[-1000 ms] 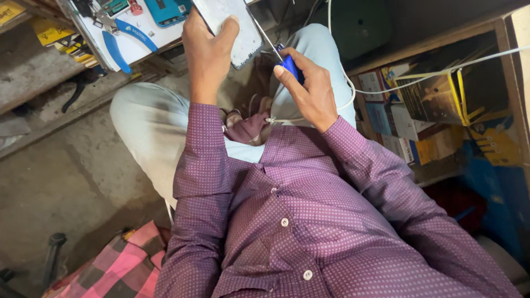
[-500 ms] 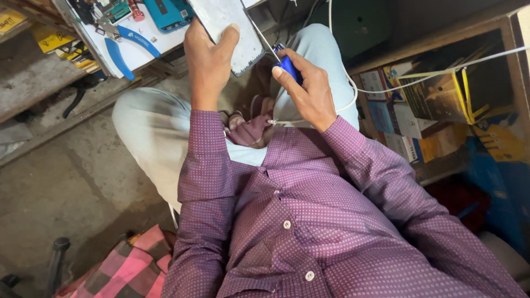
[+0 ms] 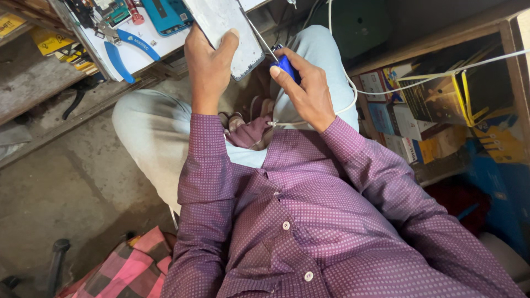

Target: The person pries open the back of a smartphone, separates the back cover from the frame, and works on the internal components. They then use a screwdriver to unscrew screws from the phone's midframe while holding the phone on their lap.

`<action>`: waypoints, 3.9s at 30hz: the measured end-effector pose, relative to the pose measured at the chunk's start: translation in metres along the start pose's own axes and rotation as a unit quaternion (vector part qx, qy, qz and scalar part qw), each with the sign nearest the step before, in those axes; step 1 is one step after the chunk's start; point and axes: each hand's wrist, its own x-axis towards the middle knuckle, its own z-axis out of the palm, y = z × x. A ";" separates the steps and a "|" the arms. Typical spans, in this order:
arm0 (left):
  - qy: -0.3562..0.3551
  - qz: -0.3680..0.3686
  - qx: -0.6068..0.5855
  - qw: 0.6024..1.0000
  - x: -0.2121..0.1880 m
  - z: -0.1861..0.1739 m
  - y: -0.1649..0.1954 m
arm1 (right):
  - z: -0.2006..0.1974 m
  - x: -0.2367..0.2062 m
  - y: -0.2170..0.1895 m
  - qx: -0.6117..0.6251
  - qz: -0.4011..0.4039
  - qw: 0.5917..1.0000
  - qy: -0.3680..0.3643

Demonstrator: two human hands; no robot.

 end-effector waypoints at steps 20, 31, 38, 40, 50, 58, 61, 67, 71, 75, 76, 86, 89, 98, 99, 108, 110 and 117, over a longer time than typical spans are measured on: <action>0.021 -0.001 0.020 1.000 -0.004 0.001 -0.003 | -0.011 -0.009 0.001 -0.029 -0.036 0.999 -0.013; 0.017 -0.010 0.029 0.999 -0.005 -0.001 0.004 | -0.009 -0.005 -0.005 -0.033 -0.023 0.999 -0.024; 0.014 -0.015 0.029 0.999 -0.006 -0.001 0.003 | -0.007 -0.001 -0.009 -0.028 0.016 0.999 -0.024; 0.014 -0.011 0.031 0.999 -0.006 -0.002 0.003 | -0.007 0.000 -0.009 -0.024 0.026 0.999 -0.027; 0.012 -0.011 0.034 0.999 -0.006 -0.003 0.000 | -0.003 0.008 -0.003 -0.013 -0.031 0.999 -0.011; 0.013 -0.012 0.034 0.999 -0.007 -0.003 0.003 | -0.001 0.009 -0.005 -0.012 -0.027 1.000 -0.009; 0.015 -0.010 0.040 0.999 -0.006 -0.003 0.002 | 0.000 0.010 -0.006 -0.004 -0.020 1.000 -0.014; 0.011 -0.016 0.024 1.000 -0.006 -0.004 -0.001 | 0.001 0.012 -0.007 -0.006 -0.025 1.000 -0.013; 0.010 -0.016 0.018 1.000 -0.006 -0.004 -0.001 | 0.001 0.013 -0.008 -0.001 -0.028 1.000 -0.014; 0.009 -0.026 0.016 1.000 -0.007 -0.005 0.001 | 0.001 0.014 -0.009 -0.003 -0.024 1.000 -0.016; 0.007 -0.023 0.017 1.000 -0.007 -0.005 0.001 | 0.001 0.015 -0.008 -0.001 -0.022 1.000 -0.017; 0.006 -0.028 0.004 1.000 -0.008 -0.006 0.001 | -0.003 0.027 0.004 0.035 0.001 0.999 0.017; 0.011 -0.028 0.008 1.000 -0.008 -0.006 -0.001 | -0.015 0.028 0.002 0.034 0.009 0.999 0.012; 0.012 -0.033 0.008 0.999 -0.009 -0.007 0.001 | -0.015 0.013 -0.008 -0.040 -0.028 0.998 -0.030; 0.013 -0.036 0.008 0.999 -0.009 -0.007 0.002 | -0.014 0.013 -0.008 -0.036 -0.035 0.998 -0.032; 0.010 -0.037 0.002 0.999 -0.010 -0.006 0.005 | -0.006 0.011 -0.009 -0.024 -0.032 0.999 -0.031; 0.011 -0.041 0.010 0.999 -0.010 -0.007 0.006 | -0.004 0.012 -0.011 -0.016 -0.041 0.999 -0.023; 0.008 -0.032 0.044 0.998 -0.010 -0.007 0.008 | 0.004 0.021 -0.021 -0.010 -0.020 1.000 -0.013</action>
